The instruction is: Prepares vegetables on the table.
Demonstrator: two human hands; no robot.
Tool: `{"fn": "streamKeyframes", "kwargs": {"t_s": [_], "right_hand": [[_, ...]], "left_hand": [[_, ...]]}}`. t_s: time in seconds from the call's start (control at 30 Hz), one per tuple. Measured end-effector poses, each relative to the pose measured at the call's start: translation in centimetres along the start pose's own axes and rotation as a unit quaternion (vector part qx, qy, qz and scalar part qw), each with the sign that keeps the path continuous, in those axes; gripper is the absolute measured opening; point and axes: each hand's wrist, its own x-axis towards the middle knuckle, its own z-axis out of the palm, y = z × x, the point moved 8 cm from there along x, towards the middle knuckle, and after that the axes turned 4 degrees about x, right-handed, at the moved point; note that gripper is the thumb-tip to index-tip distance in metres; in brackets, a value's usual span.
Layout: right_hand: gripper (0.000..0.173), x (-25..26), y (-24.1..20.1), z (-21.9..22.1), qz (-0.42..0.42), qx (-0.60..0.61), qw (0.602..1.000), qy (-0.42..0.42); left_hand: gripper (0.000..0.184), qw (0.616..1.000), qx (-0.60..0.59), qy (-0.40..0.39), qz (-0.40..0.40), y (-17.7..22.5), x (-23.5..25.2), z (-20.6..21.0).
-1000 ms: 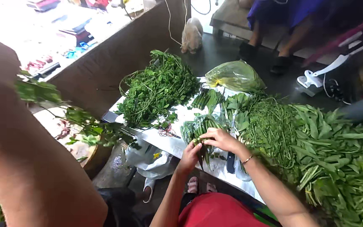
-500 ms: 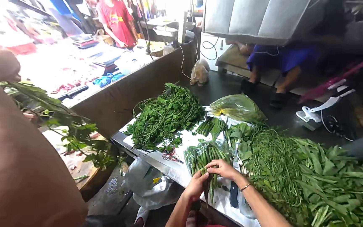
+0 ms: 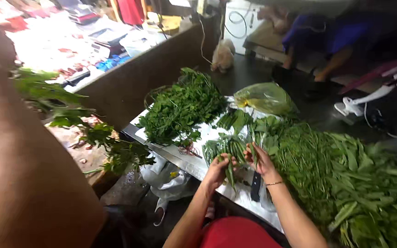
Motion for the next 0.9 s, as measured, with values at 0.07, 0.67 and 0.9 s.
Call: {"fn": "streamKeyframes", "kwargs": {"t_s": [0.07, 0.67, 0.9], "right_hand": [[0.039, -0.6, 0.5, -0.9, 0.044, 0.022, 0.999, 0.022], [0.029, -3.4, 3.4, 3.8, -0.013, -0.521, 0.849, -0.083], [0.041, -1.9, 3.4, 2.5, 0.003, -0.597, 0.8, -0.065]], "left_hand": [[0.031, 1.0, -0.005, 0.016, 0.015, 0.8, 0.6, 0.0], [0.036, 0.984, 0.163, -0.025, 0.061, 1.7, 0.9, 1.1], [0.025, 0.988, 0.13, 0.048, 0.064, 1.8, 1.4, -0.3]]}}
